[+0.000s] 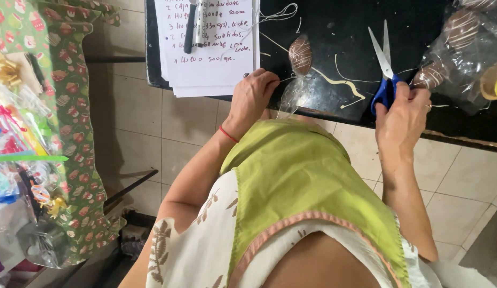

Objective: The person places chocolate eggs into plastic bags, ties each bag with string, and cuts the excess string with scissors.

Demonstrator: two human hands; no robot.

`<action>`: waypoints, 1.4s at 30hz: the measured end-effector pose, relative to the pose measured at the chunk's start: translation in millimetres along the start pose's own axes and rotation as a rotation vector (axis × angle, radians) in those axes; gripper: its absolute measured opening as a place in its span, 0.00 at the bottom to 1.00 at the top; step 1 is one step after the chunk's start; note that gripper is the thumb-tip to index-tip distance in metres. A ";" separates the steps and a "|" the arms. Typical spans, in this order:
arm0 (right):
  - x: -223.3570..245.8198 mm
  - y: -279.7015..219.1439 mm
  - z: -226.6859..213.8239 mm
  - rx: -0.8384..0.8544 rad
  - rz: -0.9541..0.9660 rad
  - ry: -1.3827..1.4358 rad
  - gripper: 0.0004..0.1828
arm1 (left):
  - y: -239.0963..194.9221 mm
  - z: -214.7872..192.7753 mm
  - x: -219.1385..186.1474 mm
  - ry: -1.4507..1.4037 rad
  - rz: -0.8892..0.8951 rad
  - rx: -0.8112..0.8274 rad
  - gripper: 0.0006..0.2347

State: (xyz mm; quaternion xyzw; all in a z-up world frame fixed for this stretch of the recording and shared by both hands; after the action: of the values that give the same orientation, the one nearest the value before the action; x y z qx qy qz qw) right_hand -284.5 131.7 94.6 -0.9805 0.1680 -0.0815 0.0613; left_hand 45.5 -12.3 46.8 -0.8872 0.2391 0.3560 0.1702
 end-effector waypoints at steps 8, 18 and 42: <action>-42.0 -3.7 43.7 -0.011 -0.017 -0.112 0.28 | 1.1 0.3 1.8 -0.111 0.127 -0.032 0.06; 63.8 -60.0 20.2 0.884 0.041 1.454 0.23 | 0.6 -7.4 -7.9 -0.116 0.085 -0.014 0.05; 80.3 -64.2 55.2 0.564 0.009 1.596 0.17 | 0.3 -17.2 15.2 0.244 0.221 0.014 0.04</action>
State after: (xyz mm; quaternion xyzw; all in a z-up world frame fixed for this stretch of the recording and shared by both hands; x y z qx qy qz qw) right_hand -179.3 169.6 61.1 -0.5763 0.1382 -0.7879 0.1672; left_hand 64.4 -25.2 47.8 -0.8909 0.3567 0.2607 0.1058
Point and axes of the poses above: each hand's wrist, its own y-axis towards the middle knuckle, its own z-axis out of the palm, x = y × z, the point moved 2 cm from there along y, towards the middle knuckle, and after that the axes turned 5 degrees about x, right-handed, at the moved point
